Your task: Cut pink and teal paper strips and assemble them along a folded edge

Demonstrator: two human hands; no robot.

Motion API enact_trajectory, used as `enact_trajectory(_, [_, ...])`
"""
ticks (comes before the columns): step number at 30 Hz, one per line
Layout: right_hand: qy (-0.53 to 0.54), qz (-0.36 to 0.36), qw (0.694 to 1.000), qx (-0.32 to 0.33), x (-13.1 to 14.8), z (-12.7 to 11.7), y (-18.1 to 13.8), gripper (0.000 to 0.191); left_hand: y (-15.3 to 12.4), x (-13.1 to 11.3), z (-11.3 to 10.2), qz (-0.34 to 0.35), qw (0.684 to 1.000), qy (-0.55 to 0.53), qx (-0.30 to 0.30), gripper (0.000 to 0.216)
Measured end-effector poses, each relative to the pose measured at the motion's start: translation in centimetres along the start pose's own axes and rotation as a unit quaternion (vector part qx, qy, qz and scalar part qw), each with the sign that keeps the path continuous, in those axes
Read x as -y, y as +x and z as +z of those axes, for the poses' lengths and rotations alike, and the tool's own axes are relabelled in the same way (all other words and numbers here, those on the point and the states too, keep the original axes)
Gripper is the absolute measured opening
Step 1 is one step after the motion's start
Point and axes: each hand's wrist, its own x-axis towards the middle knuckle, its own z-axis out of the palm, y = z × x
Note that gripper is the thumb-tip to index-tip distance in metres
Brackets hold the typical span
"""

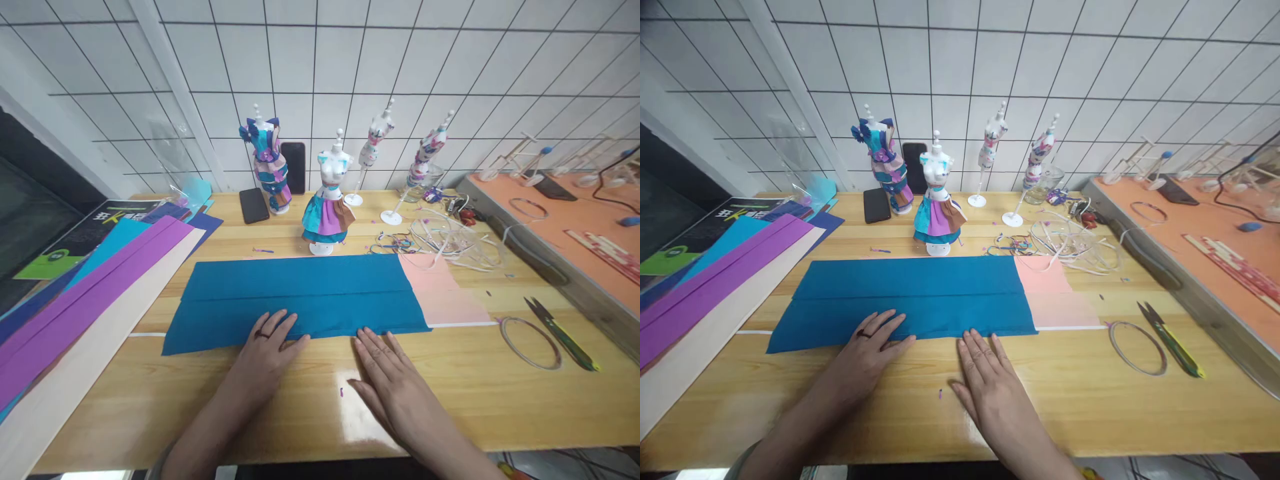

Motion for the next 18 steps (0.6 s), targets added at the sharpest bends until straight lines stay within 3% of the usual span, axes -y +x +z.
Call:
enact_trajectory(9, [0.061,-0.044,0.997,0.023,3.5,0.2,3.6,0.048,0.0,0.0,0.0,-0.002,1.0,0.006,0.014,0.043])
enact_trajectory(13, [0.071,-0.071,0.994,0.04,3.9,0.8,4.2,0.05,0.0,-0.1,0.1,-0.002,1.0,0.01,0.008,0.038])
enact_trajectory(18, [0.077,-0.055,0.994,0.05,3.7,1.1,4.0,0.049,-0.4,0.3,-0.4,0.0,1.0,0.005,-0.008,0.041])
